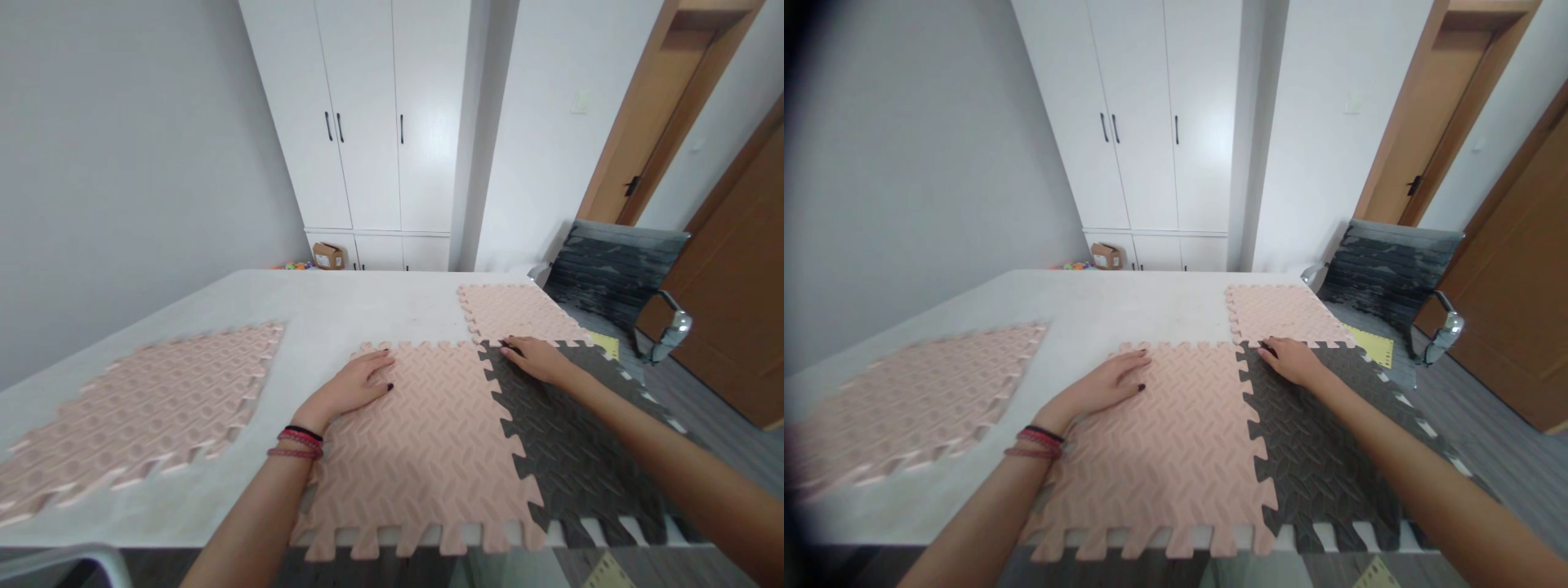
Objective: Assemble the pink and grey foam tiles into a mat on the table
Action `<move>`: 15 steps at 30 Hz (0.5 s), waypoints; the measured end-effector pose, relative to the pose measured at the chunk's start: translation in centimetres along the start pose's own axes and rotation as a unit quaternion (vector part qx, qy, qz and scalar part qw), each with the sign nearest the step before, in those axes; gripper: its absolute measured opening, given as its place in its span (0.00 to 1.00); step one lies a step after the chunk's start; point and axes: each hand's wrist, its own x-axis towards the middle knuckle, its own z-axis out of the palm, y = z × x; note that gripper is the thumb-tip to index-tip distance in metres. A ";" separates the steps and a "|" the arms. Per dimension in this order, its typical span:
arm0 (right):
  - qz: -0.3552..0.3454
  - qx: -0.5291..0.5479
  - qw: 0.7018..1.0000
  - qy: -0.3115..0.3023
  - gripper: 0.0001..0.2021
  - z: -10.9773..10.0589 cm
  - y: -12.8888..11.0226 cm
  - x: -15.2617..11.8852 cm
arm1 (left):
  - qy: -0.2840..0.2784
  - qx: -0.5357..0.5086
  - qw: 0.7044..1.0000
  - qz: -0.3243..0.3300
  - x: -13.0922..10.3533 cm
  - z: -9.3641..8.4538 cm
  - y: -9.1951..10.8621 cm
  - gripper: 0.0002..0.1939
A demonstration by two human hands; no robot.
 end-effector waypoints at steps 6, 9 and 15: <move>-0.011 -0.058 0.998 -0.029 0.26 -0.7 -1.0 0.3 | 0.005 -0.005 1.000 -0.001 0.0 0.0 -0.1 0.30; -0.008 -0.085 0.996 -0.035 0.26 -0.5 -1.9 0.3 | 0.004 -0.004 1.000 -0.001 0.0 0.1 -0.2 0.30; -0.023 -0.107 0.994 0.004 0.34 -0.2 -2.5 -0.4 | 0.007 0.001 1.000 0.001 0.0 0.3 -0.3 0.31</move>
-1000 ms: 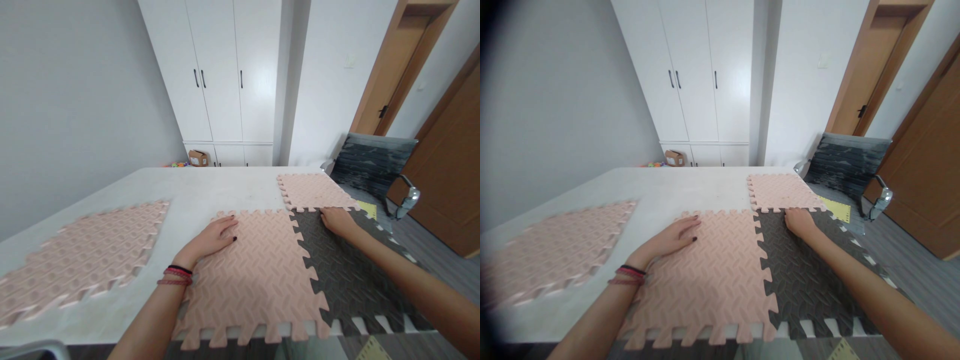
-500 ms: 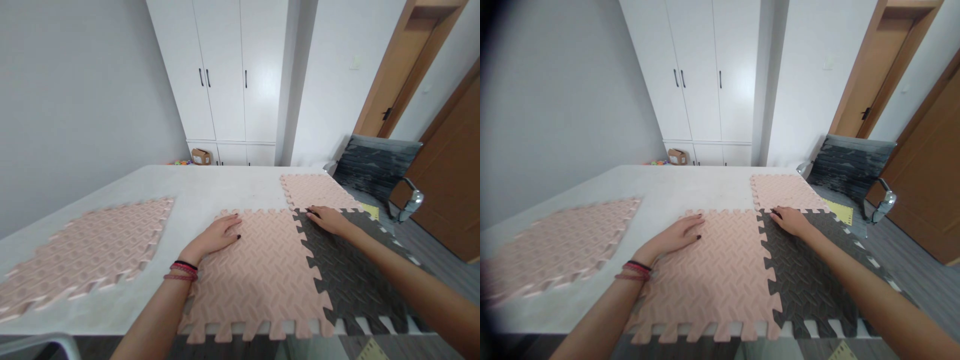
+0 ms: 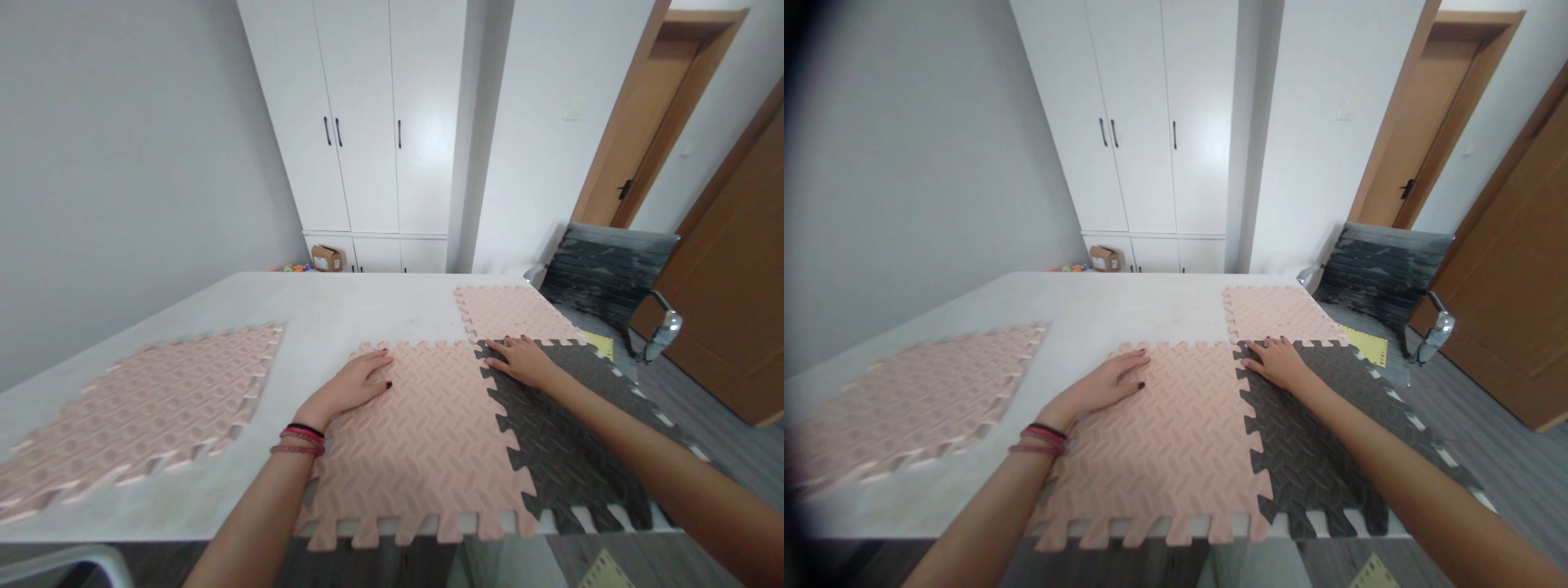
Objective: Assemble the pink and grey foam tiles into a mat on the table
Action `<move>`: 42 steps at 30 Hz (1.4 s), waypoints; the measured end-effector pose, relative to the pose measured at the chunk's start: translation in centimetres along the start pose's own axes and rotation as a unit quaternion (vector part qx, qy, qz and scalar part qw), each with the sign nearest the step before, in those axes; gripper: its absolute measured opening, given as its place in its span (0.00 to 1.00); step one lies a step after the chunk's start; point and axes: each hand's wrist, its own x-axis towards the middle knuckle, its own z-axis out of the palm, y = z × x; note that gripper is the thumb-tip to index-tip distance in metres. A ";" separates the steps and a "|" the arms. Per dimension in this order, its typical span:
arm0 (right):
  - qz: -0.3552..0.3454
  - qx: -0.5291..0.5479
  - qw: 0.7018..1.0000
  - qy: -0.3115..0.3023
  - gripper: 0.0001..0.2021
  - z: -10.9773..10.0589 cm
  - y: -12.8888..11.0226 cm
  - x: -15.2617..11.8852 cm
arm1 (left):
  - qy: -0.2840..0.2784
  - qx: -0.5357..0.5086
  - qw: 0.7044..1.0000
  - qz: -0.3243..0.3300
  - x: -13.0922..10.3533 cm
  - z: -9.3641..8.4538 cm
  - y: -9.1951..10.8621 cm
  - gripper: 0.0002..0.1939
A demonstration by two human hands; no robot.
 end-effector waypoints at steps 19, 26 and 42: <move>0.150 0.048 0.987 -0.033 0.24 5.0 16.7 -4.3 | 0.012 0.019 1.000 0.013 -0.1 0.5 -0.5 0.31; 0.265 -0.007 0.964 -0.017 0.25 4.6 16.0 -3.6 | 0.007 0.031 0.999 0.011 -0.1 0.6 -0.6 0.31; 0.272 -0.101 0.957 -0.011 0.19 4.8 13.6 -3.0 | 0.057 0.162 0.974 -0.144 -1.1 -2.0 0.6 0.27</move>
